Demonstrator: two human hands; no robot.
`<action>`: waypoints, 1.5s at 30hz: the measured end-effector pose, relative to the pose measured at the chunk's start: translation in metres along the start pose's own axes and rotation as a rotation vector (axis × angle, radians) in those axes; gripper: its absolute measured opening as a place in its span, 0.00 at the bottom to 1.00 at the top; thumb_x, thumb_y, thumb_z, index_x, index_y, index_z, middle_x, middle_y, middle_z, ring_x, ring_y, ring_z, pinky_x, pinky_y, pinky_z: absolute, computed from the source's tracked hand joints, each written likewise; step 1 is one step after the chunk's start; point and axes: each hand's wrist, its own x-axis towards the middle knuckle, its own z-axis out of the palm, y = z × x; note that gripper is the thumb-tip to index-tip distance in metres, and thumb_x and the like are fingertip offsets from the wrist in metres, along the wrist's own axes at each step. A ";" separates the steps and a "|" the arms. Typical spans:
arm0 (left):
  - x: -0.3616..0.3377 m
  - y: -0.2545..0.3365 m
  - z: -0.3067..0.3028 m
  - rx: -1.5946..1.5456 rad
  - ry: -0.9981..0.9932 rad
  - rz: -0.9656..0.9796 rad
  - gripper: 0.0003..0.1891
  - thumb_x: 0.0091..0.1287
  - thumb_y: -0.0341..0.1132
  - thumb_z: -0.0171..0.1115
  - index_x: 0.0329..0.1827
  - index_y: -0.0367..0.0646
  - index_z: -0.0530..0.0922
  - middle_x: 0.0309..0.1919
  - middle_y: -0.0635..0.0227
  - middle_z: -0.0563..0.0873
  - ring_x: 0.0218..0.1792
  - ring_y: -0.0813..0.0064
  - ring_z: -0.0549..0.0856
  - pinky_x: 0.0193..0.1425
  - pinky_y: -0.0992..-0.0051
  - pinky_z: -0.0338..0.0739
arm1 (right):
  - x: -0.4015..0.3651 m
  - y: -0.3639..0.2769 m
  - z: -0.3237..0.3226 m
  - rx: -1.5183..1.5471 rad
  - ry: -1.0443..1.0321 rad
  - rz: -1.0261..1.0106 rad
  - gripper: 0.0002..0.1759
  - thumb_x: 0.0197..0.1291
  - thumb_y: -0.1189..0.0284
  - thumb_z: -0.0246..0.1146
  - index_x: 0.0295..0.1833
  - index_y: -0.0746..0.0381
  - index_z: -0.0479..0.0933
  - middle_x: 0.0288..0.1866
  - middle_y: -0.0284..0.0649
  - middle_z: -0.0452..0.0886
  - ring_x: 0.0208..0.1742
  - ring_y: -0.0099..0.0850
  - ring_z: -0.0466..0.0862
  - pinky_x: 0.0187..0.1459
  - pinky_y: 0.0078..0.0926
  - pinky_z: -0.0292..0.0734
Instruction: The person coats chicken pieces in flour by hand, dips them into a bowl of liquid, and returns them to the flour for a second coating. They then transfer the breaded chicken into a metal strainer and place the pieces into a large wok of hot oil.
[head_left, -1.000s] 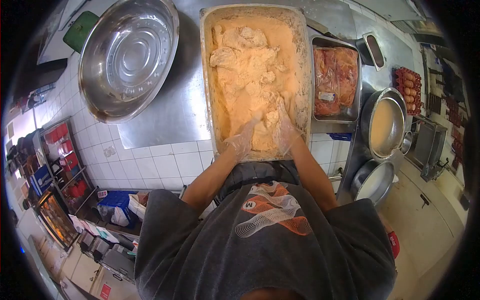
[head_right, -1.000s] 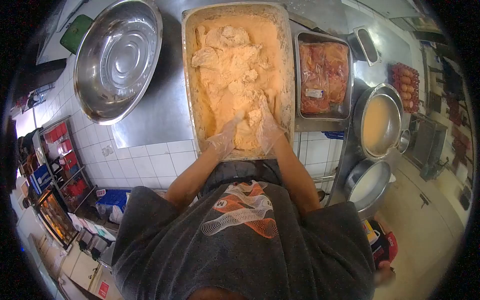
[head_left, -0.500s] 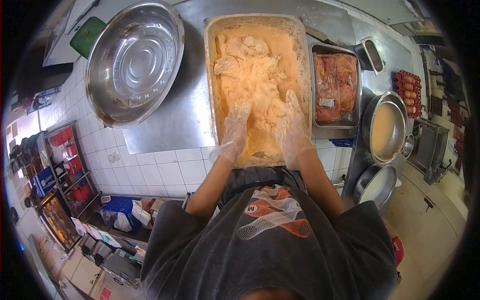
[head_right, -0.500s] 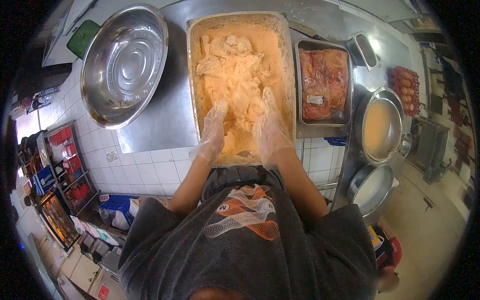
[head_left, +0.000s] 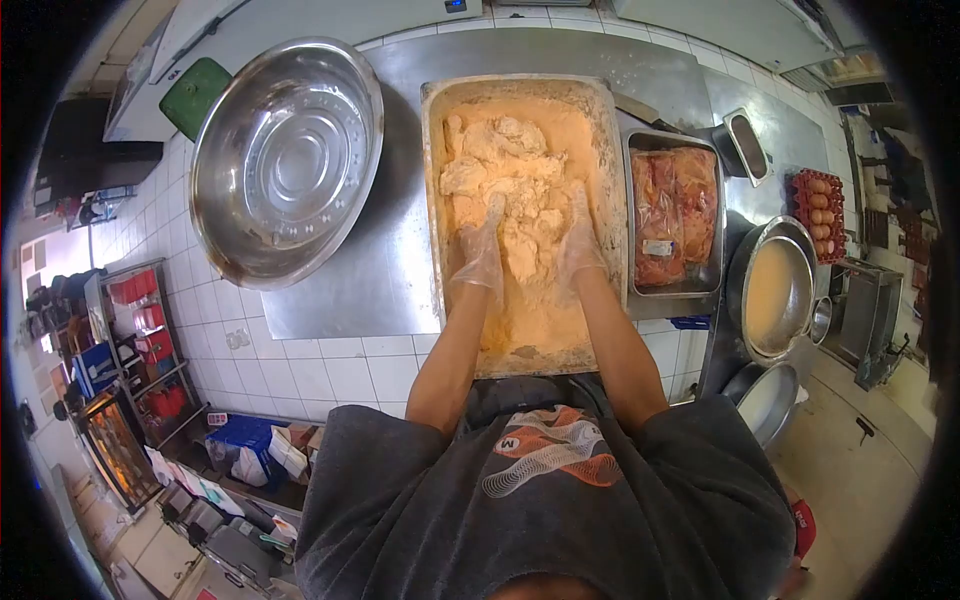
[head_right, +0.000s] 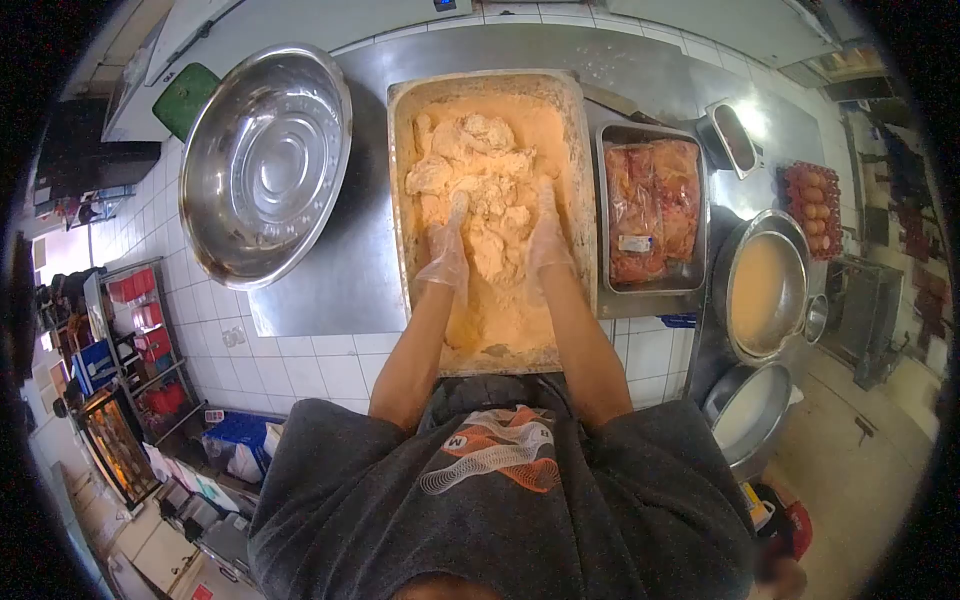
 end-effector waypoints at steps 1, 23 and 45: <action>-0.009 0.014 0.002 0.040 -0.045 -0.034 0.62 0.55 0.69 0.75 0.78 0.25 0.62 0.75 0.42 0.69 0.74 0.50 0.71 0.78 0.56 0.65 | 0.000 -0.004 0.000 0.017 -0.008 0.021 0.44 0.73 0.35 0.51 0.78 0.59 0.68 0.74 0.43 0.74 0.70 0.39 0.78 0.63 0.39 0.82; -0.056 0.051 -0.005 0.039 0.135 -0.173 0.54 0.67 0.64 0.67 0.84 0.36 0.53 0.72 0.47 0.73 0.69 0.55 0.75 0.70 0.57 0.73 | -0.059 -0.116 0.093 -1.293 0.095 -0.463 0.37 0.66 0.41 0.64 0.58 0.68 0.82 0.58 0.55 0.84 0.59 0.51 0.84 0.63 0.49 0.76; 0.009 0.137 0.031 -0.593 -0.484 -0.146 0.36 0.74 0.51 0.65 0.79 0.42 0.66 0.71 0.57 0.78 0.69 0.60 0.80 0.72 0.61 0.78 | 0.090 -0.124 0.091 -0.841 -0.124 0.318 0.52 0.61 0.32 0.62 0.78 0.61 0.68 0.79 0.50 0.71 0.74 0.48 0.74 0.76 0.45 0.66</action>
